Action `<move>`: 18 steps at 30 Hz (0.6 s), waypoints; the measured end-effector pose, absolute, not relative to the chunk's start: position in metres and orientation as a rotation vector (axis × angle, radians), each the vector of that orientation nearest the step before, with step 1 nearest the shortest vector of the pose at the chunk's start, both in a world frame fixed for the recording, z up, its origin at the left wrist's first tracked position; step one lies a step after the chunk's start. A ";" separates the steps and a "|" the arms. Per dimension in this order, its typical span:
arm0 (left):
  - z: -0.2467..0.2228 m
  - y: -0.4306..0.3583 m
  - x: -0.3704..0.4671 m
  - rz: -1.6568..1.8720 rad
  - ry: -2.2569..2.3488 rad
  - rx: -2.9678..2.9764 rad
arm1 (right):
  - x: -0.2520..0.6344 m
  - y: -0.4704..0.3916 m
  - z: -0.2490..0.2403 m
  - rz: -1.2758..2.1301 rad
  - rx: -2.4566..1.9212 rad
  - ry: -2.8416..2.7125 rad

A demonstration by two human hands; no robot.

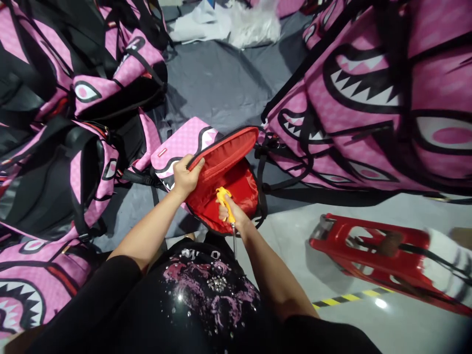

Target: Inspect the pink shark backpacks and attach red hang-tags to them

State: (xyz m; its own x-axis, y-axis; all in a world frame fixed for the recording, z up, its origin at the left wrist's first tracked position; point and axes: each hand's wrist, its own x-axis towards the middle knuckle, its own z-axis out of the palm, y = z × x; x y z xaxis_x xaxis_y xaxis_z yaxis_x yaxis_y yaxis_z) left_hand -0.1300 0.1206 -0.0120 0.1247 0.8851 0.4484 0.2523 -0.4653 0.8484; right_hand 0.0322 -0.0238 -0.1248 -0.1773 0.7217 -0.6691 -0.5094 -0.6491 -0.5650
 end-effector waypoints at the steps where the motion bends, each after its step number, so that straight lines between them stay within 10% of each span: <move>1: -0.012 0.123 -0.130 1.369 1.089 1.835 | 0.027 -0.023 -0.127 1.952 -1.221 -0.280; 18: 0.006 0.119 -0.131 1.105 0.816 2.413 | 0.050 0.009 -0.067 1.893 -1.919 -0.891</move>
State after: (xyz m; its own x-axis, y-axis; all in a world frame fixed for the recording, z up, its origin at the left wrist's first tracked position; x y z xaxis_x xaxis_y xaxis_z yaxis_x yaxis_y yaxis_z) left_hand -0.1308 0.1195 0.0059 0.5268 0.6357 0.5643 0.3518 -0.7674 0.5360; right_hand 0.0501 0.0088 -0.0669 -0.0617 0.6135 -0.7873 0.2159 -0.7619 -0.6106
